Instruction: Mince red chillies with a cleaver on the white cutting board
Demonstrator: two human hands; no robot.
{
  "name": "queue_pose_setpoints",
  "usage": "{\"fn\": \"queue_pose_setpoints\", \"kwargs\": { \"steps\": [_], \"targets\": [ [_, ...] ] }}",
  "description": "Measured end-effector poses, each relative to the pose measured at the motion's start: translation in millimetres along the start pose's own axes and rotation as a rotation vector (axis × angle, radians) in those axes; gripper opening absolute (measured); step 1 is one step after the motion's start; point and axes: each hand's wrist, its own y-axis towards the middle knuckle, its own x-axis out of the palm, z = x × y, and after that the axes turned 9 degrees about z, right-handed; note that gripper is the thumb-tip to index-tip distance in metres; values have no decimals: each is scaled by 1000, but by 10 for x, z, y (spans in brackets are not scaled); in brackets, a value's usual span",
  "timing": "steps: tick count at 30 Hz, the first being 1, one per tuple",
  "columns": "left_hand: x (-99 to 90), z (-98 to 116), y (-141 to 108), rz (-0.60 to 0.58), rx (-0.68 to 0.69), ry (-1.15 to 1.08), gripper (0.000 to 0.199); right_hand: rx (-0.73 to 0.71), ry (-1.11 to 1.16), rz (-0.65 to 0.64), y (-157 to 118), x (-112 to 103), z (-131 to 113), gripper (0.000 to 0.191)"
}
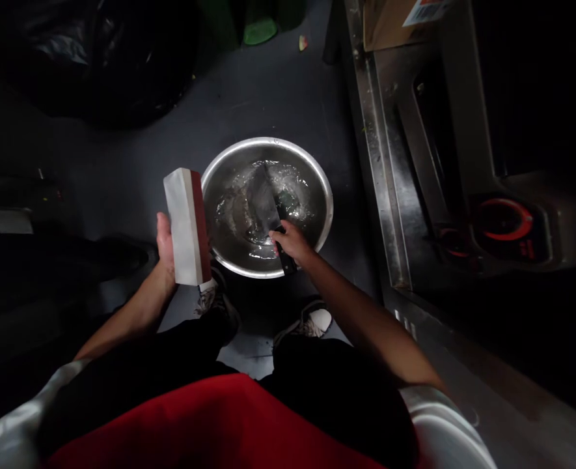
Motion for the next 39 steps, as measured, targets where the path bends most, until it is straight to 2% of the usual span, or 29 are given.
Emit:
{"fn": "queue_pose_setpoints", "kwargs": {
  "steps": [3, 6, 9, 11, 13, 18, 21, 26, 28, 32, 34, 37, 39],
  "targets": [
    [35, 35, -33, -83, -11, -129, 96, 14, 184, -57, -80, -115, 10, 29],
    [129, 61, 2, -207, -81, -323, 86, -79, 175, -87, -251, -327, 45, 34],
    [228, 19, 138, -269, -226, -456, 81, -185, -35, -7, -482, -545, 43, 31],
    [284, -62, 253, -268, -309, -484, 79, -240, -261, 120, -642, -646, 6, 27],
    [348, -167, 350, -244, -344, -477, 76, -260, -425, 178, -781, -693, -35, 30],
    [555, -320, 414, -256, -372, -408, 71, -198, -467, -5, -943, -674, 20, 39],
    [623, -254, 397, -289, -340, -361, 71, -170, -401, -75, -963, -688, 143, 42],
    [572, -101, 355, -276, -240, -273, 70, -152, -373, -92, -914, -733, 201, 45],
    [548, -107, 312, -263, -210, -232, 71, -174, -375, -35, -842, -715, 150, 44],
    [521, -204, 227, -237, -178, -156, 67, -261, -396, 222, -679, -686, -14, 35],
    [487, -244, 225, -179, -129, -125, 64, -301, -439, 319, -636, -696, -85, 29],
    [422, -260, 291, -70, -52, -34, 57, -314, -496, 391, -627, -706, -119, 25],
    [399, -251, 377, -1, -13, 45, 53, -281, -507, 388, -632, -702, -84, 24]
  ]
}}
